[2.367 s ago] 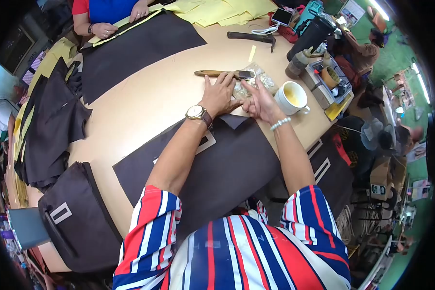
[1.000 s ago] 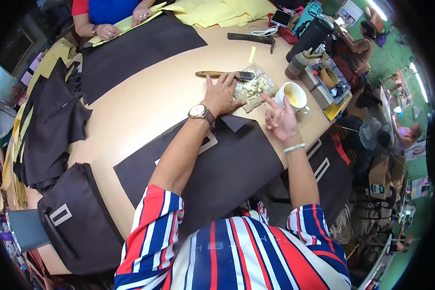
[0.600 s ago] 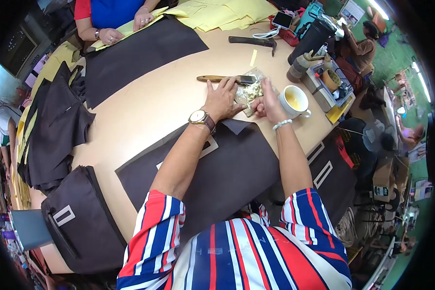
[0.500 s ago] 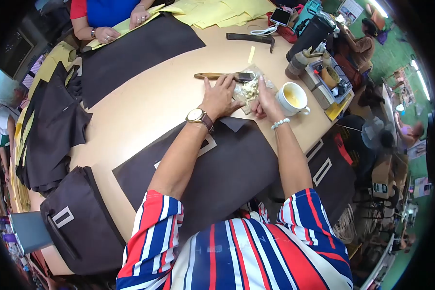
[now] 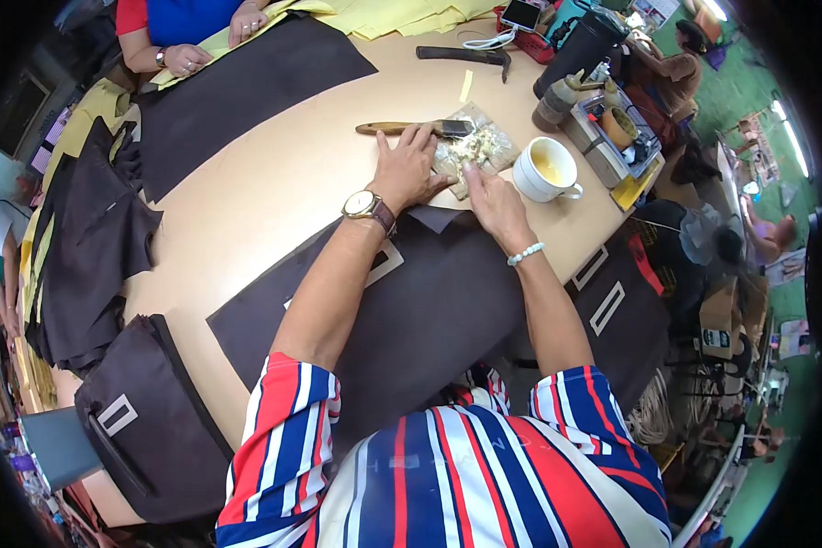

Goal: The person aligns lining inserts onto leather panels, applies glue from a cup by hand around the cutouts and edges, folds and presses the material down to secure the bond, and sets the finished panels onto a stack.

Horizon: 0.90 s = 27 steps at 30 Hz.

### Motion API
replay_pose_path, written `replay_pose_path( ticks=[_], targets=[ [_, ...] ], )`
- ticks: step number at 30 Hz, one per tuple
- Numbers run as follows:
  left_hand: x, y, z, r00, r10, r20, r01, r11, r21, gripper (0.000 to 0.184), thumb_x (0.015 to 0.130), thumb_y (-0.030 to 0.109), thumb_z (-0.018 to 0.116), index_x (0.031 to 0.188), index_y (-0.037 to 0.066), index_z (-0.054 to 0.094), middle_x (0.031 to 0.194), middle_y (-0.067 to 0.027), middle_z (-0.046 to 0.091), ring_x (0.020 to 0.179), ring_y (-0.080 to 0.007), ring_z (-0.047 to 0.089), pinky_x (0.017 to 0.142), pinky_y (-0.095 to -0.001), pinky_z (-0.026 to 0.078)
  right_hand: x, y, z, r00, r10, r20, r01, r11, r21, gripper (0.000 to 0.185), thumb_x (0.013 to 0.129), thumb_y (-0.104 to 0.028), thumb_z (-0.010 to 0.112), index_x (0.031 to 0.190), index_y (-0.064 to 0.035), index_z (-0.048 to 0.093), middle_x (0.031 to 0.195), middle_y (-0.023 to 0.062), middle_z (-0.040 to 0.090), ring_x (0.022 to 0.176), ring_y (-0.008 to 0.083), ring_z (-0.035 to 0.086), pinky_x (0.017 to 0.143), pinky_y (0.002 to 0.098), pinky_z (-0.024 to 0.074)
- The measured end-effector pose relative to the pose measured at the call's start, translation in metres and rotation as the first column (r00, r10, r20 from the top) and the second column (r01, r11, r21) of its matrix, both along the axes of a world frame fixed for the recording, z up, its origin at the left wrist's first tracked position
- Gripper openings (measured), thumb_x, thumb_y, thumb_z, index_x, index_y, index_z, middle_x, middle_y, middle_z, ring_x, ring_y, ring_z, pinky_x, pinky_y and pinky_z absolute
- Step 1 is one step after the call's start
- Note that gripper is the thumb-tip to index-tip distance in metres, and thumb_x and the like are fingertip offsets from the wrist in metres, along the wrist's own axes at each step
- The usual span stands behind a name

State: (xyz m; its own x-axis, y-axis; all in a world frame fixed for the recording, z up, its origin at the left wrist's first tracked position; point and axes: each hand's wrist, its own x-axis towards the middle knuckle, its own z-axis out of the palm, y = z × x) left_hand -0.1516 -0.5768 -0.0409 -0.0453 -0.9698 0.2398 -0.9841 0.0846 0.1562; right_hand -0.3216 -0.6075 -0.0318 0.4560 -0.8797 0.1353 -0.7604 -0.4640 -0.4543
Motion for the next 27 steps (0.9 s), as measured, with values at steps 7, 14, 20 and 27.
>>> replay_pose_path(
  ticks=[7, 14, 20, 27],
  targets=[
    [0.001, -0.001, -0.001, 1.000, -0.009, -0.009, 0.009, 1.000, 0.029, 0.074, 0.079, 0.055, 0.055, 0.130, 0.002, 0.043, 0.142, -0.0069, 0.031, 0.131, -0.0242, 0.027, 0.098, -0.0665, 0.024, -0.002, -0.013, 0.029, 0.828, -0.065, 0.556, -0.287, 0.804, 0.520, 0.076, 0.089, -0.063, 0.024, 0.125, -0.0018, 0.051, 0.050, 0.0114, 0.056, 0.040, 0.0144, 0.050, 0.045, 0.0284, 0.0444],
    [0.007, 0.000, -0.011, 0.994, -0.023, -0.111, 0.022, 1.000, -0.013, 0.073, 0.078, 0.055, 0.057, 0.129, 0.004, 0.045, 0.142, -0.0061, 0.031, 0.132, -0.0247, 0.027, 0.097, -0.0659, 0.025, 0.022, -0.034, 0.039, 0.990, 0.132, 0.055, -0.139, 0.799, 0.584, 0.078, 0.087, -0.067, 0.014, 0.135, -0.0114, 0.040, 0.047, 0.0104, 0.051, 0.039, 0.0160, 0.051, 0.041, 0.0269, 0.0429],
    [0.005, 0.001, -0.009, 0.993, -0.015, -0.120, 0.013, 1.000, -0.021, 0.075, 0.077, 0.055, 0.058, 0.129, 0.003, 0.045, 0.142, -0.0071, 0.032, 0.131, -0.0263, 0.028, 0.098, -0.0650, 0.024, -0.002, -0.002, 0.035, 0.993, 0.039, 0.115, -0.097, 0.824, 0.559, 0.082, 0.088, -0.065, 0.020, 0.115, 0.0041, 0.054, 0.046, 0.0131, 0.052, 0.041, 0.0196, 0.053, 0.041, 0.0310, 0.0437],
    [0.006, -0.005, -0.004, 0.989, -0.042, -0.140, 0.045, 0.999, 0.016, 0.073, 0.080, 0.053, 0.055, 0.130, 0.002, 0.043, 0.144, -0.0083, 0.029, 0.132, -0.0262, 0.027, 0.101, -0.0594, 0.026, -0.074, 0.009, 0.021, 0.425, -0.490, 0.761, -0.668, 0.397, 0.629, 0.085, 0.086, -0.069, 0.014, 0.140, -0.0046, 0.027, 0.060, 0.0080, 0.059, 0.041, 0.0137, 0.045, 0.046, 0.0280, 0.0400]
  ],
)
